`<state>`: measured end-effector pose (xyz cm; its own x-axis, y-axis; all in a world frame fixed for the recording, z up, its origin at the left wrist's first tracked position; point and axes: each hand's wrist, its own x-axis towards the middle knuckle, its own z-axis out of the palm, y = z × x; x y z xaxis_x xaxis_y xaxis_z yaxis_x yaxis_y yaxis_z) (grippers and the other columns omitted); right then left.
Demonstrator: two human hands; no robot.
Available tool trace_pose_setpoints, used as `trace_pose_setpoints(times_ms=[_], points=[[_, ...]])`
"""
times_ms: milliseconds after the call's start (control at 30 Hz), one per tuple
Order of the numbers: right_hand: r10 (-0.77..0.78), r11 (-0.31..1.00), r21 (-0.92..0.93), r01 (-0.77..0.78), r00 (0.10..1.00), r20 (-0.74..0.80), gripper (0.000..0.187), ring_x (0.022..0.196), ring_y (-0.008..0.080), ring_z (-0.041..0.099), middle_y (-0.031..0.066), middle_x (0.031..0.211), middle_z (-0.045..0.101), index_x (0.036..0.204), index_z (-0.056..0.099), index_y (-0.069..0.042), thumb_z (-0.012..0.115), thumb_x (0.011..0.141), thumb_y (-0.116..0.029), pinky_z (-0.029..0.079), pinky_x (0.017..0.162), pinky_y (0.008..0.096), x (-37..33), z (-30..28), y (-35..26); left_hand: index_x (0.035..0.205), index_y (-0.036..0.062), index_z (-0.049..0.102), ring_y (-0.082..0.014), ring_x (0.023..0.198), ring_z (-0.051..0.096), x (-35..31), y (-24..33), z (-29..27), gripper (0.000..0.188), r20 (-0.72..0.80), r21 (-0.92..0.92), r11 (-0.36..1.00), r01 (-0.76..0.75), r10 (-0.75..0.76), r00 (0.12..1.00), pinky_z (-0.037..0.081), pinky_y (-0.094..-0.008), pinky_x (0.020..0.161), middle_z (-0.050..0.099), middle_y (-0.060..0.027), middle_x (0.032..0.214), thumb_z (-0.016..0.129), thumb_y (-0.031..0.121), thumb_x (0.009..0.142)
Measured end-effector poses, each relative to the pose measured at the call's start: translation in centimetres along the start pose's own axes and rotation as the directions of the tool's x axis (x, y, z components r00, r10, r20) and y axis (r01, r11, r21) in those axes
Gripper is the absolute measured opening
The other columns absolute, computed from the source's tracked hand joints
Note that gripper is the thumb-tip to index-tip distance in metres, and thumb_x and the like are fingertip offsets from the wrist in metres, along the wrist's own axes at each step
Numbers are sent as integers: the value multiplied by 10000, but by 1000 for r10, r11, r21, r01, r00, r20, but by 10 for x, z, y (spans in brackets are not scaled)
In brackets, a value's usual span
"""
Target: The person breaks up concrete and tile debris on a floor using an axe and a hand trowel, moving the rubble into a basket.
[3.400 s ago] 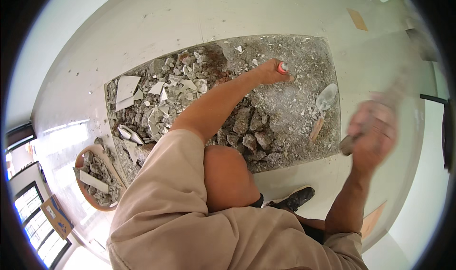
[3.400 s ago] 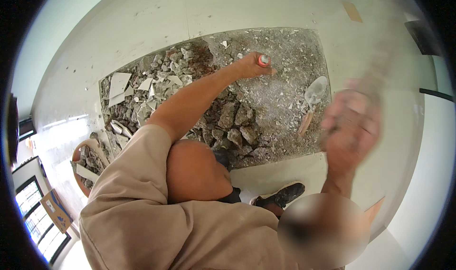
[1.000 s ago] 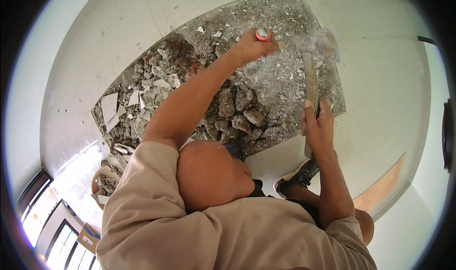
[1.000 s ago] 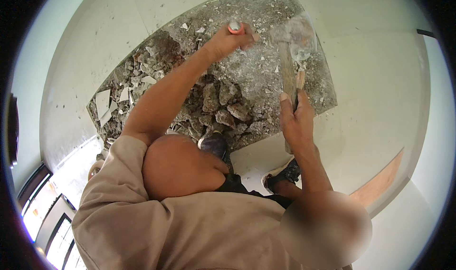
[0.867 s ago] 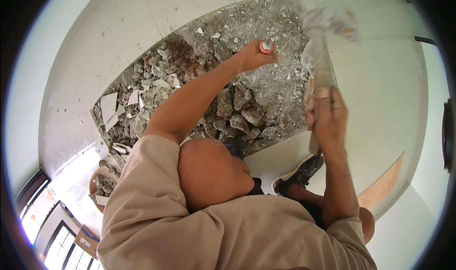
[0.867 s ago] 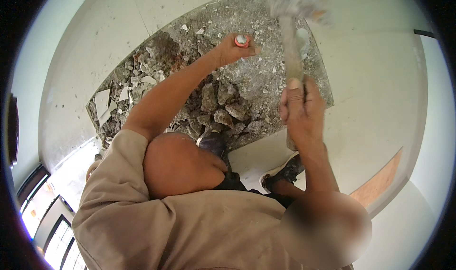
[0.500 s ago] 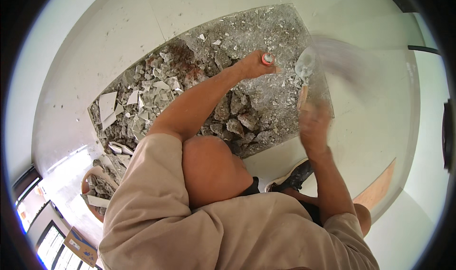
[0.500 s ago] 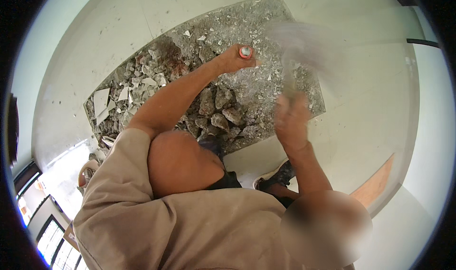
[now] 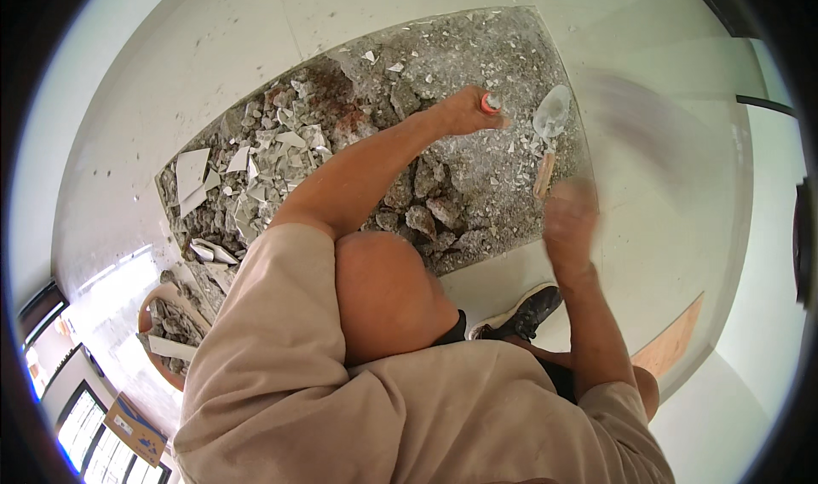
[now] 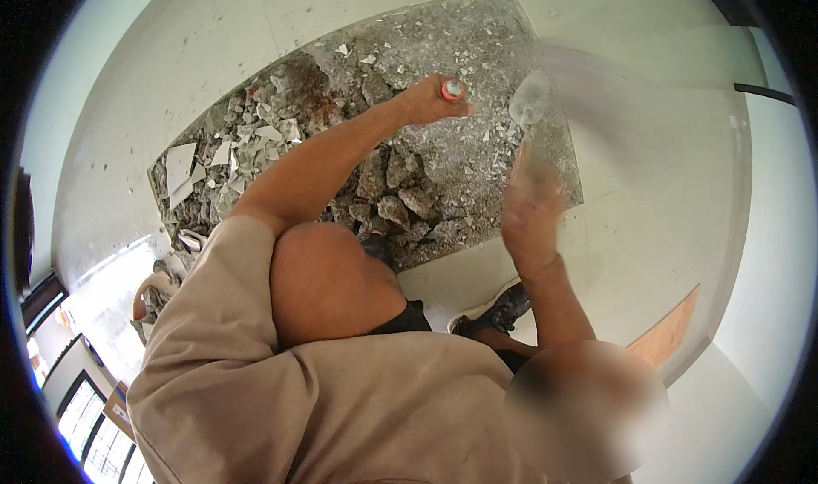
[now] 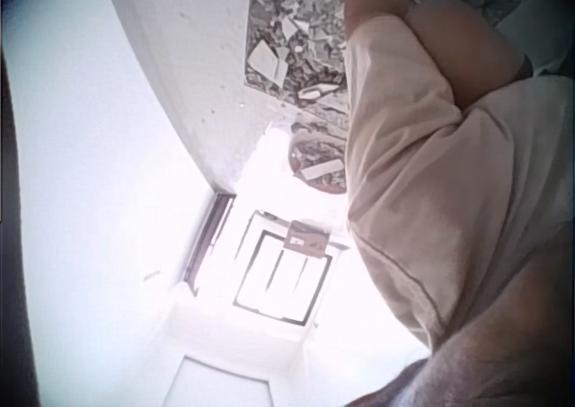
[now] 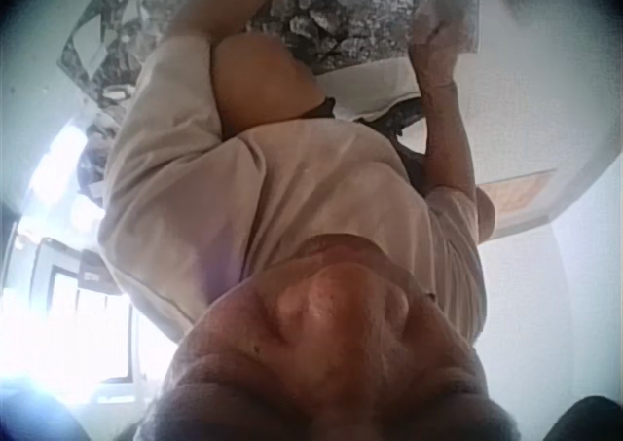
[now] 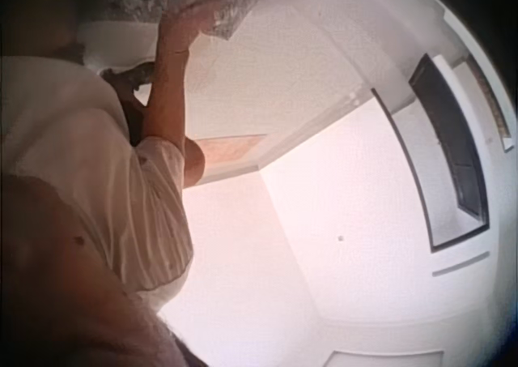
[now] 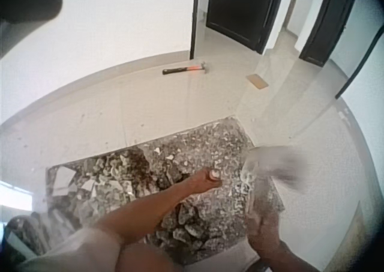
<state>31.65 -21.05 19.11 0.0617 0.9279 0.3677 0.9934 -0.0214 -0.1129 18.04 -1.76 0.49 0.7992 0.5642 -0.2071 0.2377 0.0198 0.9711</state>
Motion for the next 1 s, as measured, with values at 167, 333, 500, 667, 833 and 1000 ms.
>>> trace_pose_setpoints(times_ms=[167, 333, 500, 667, 833, 1000], points=[[231, 843, 354, -406, 866, 443, 242, 589, 251, 618, 116, 738, 647, 1028, 583, 16, 576, 1030, -226, 479, 547, 426, -11, -4, 13, 794, 78, 615, -104, 680, 490, -6, 5, 5, 354, -69, -90, 989, -116, 110, 992, 451, -339, 653, 571, 3, 686, 799, 373, 859], [464, 174, 971, -164, 883, 66, 371, 550, 151, 481, 72, 732, 541, 1126, 552, 29, 517, 1040, -330, 417, 498, 272, 55, -88, 3, 782, 77, 610, -114, 691, 500, 3, 0, -3, 366, 39, 19, 999, 39, -40, 998, 454, -351, 663, 575, -12, 697, 811, 376, 846], [78, 851, 525, -29, 994, -71, 370, 634, 345, 613, 205, 778, 629, 1124, 555, 58, 582, 991, -286, 504, 594, 455, 10, -7, -7, 952, 63, 679, -142, 805, 585, 7, -12, 2, 316, 15, 14, 1000, -5, 5, 1000, 506, -370, 758, 655, -36, 834, 785, 350, 873], [176, 904, 313, -292, 920, 351, 283, 621, 358, 629, 219, 693, 608, 1033, 602, 32, 604, 997, -248, 491, 587, 468, -5, 4, 20, 1009, 70, 699, -153, 849, 611, 7, -16, 8, 312, -101, -4, 990, 139, -138, 985, 522, -372, 795, 675, -45, 880, 762, 355, 898], [391, 159, 979, -130, 919, 59, 263, 581, 163, 526, 74, 754, 555, 1143, 568, 12, 521, 1050, -229, 456, 508, 283, 54, -85, 16, 717, 66, 557, -120, 656, 471, 5, -10, 3, 437, 19, 31, 1000, -8, 8, 1000, 443, -362, 649, 520, 11, 651, 770, 403, 896], [95, 893, 443, -81, 995, -9, 320, 676, 374, 636, 235, 811, 646, 1114, 565, 45, 556, 1023, -262, 500, 598, 462, 8, 0, -6, 773, 62, 592, -118, 675, 497, 1, -4, 2, 369, 14, 18, 1000, -15, 15, 1000, 459, -362, 658, 547, -2, 673, 773, 360, 894]])
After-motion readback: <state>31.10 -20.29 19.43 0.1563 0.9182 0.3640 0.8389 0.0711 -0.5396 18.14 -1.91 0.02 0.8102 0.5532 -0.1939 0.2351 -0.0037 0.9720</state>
